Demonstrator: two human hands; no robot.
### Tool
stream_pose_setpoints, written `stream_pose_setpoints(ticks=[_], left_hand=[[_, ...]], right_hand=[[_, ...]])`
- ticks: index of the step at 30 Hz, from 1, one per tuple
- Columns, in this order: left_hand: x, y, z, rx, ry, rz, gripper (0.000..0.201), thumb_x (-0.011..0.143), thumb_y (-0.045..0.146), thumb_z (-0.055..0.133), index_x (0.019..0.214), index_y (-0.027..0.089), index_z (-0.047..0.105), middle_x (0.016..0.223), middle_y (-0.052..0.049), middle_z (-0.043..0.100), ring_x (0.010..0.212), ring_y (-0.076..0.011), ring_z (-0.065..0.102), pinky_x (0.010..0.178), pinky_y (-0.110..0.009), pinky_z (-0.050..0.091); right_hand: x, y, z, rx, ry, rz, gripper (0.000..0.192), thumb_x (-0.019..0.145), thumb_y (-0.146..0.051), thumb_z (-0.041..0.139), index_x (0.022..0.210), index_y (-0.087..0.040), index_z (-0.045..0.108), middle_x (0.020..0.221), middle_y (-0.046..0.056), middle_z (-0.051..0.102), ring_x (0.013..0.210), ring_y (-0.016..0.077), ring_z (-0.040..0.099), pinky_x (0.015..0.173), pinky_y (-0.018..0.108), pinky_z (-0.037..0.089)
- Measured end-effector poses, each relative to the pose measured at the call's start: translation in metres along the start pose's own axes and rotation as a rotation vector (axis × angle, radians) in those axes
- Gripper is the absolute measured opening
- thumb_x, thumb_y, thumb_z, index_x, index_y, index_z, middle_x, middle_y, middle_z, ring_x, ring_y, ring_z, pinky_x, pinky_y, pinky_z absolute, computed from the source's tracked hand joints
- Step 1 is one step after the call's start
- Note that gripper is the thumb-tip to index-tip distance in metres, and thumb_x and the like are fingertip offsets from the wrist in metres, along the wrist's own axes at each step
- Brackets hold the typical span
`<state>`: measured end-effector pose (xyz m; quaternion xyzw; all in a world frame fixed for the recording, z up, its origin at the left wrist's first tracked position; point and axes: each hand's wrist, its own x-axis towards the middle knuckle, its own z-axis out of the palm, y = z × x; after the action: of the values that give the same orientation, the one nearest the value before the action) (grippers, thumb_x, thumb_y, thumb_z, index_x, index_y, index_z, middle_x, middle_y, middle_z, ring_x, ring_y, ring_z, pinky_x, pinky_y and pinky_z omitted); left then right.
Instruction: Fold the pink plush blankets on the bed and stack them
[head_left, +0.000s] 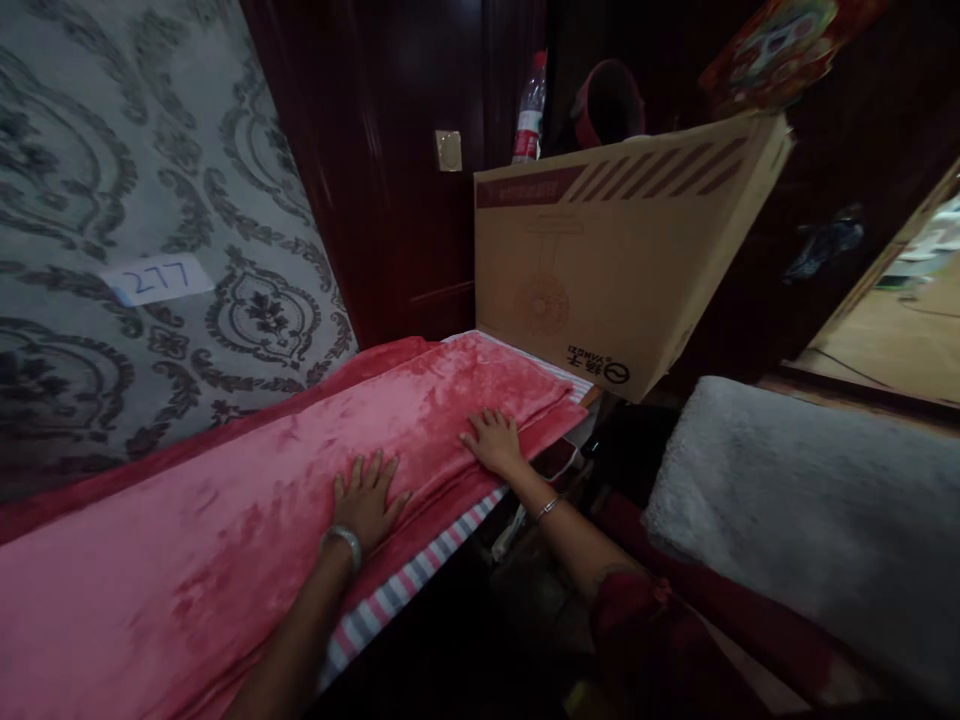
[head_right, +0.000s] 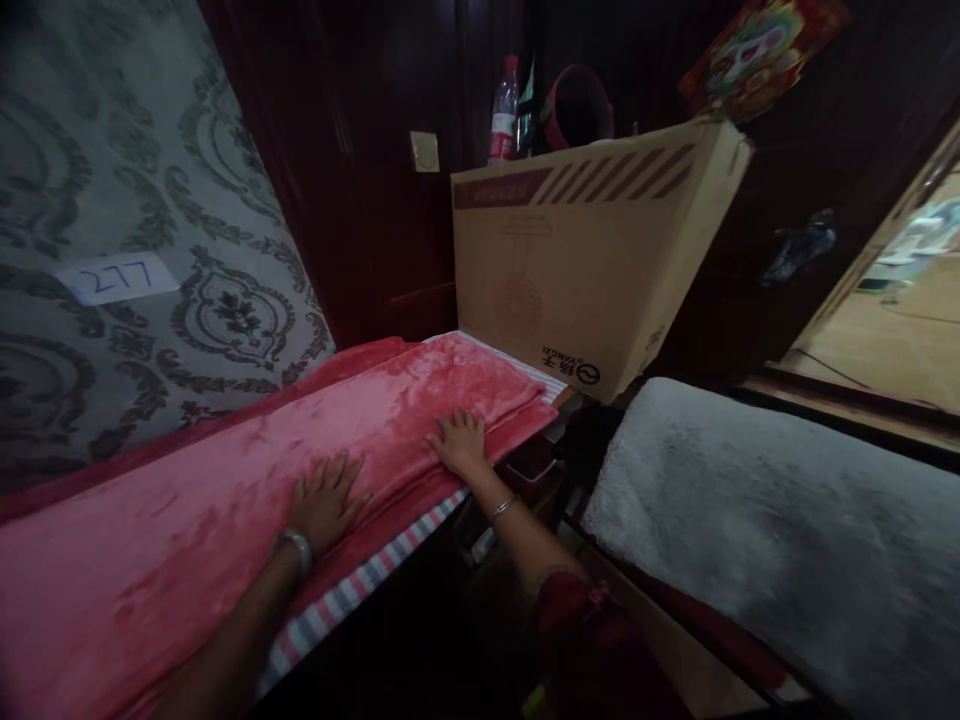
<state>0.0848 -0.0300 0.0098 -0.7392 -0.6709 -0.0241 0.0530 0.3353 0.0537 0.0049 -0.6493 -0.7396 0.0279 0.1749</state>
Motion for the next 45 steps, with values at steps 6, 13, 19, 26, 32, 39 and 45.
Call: stream_pose_setpoints(ticks=[6,13,19,26,32,39,45], left_hand=[[0.002,0.004,-0.008,0.084,-0.072,-0.038,0.063,0.096,0.045,0.043,0.155,0.025,0.033,0.165,-0.008,0.023,0.151,-0.038,0.018,0.116,-0.065,0.02],[0.004,-0.001,-0.001,0.059,-0.02,-0.031,0.063,0.094,0.046,0.047,0.153,0.029,0.037,0.163,-0.008,0.028,0.15,-0.0381,0.023,0.115,-0.065,0.022],[0.003,-0.003,0.005,0.028,-0.007,-0.017,0.064,0.093,0.048,0.05,0.153,0.028,0.038,0.163,-0.009,0.028,0.15,-0.039,0.023,0.116,-0.066,0.019],[-0.001,0.0,0.0,-0.022,-0.018,-0.021,0.066,0.093,0.051,0.05,0.154,0.029,0.037,0.163,-0.008,0.028,0.15,-0.0397,0.022,0.116,-0.067,0.018],[-0.006,0.006,-0.006,-0.03,-0.066,-0.022,0.07,0.094,0.057,0.045,0.156,0.028,0.032,0.165,-0.008,0.022,0.152,-0.0389,0.016,0.117,-0.066,0.015],[-0.009,0.005,-0.014,-0.129,-0.151,0.005,0.074,0.093,0.06,0.046,0.157,0.027,0.029,0.166,-0.009,0.018,0.153,-0.0375,0.012,0.118,-0.066,0.013],[-0.051,-0.046,-0.034,-0.166,-0.133,-0.115,0.067,0.095,0.052,0.046,0.155,0.024,0.032,0.165,-0.013,0.024,0.151,-0.0373,0.019,0.116,-0.07,0.015]], right_hand=[[0.047,0.048,-0.023,-0.044,0.129,0.228,0.062,0.101,-0.049,0.038,0.155,-0.02,0.034,0.163,0.014,0.026,0.151,0.0313,0.018,0.119,0.051,0.012],[0.053,0.082,-0.003,-0.098,0.085,0.394,0.067,0.099,-0.054,0.04,0.153,-0.015,0.04,0.158,0.021,0.033,0.148,0.0374,0.025,0.117,0.054,0.013],[0.062,0.099,-0.011,-0.112,0.135,0.437,0.062,0.1,-0.048,0.035,0.153,-0.015,0.037,0.16,0.022,0.029,0.148,0.0376,0.021,0.115,0.058,0.018],[0.056,0.118,-0.012,-0.112,0.088,0.474,0.061,0.099,-0.045,0.034,0.15,-0.013,0.042,0.155,0.024,0.037,0.144,0.0385,0.03,0.11,0.062,0.025],[0.045,0.044,-0.014,-0.086,0.095,0.178,0.065,0.101,-0.05,0.027,0.157,-0.018,0.029,0.161,0.02,0.027,0.149,0.0362,0.021,0.115,0.061,0.021],[0.0,-0.005,0.014,-0.181,-0.133,-0.068,0.066,0.099,-0.061,0.03,0.157,-0.028,0.03,0.164,0.009,0.025,0.149,0.0341,0.022,0.117,0.056,0.021],[-0.004,0.005,0.017,-0.223,-0.149,-0.087,0.067,0.1,-0.06,0.025,0.158,-0.026,0.029,0.164,0.01,0.026,0.148,0.0349,0.024,0.114,0.056,0.025]])
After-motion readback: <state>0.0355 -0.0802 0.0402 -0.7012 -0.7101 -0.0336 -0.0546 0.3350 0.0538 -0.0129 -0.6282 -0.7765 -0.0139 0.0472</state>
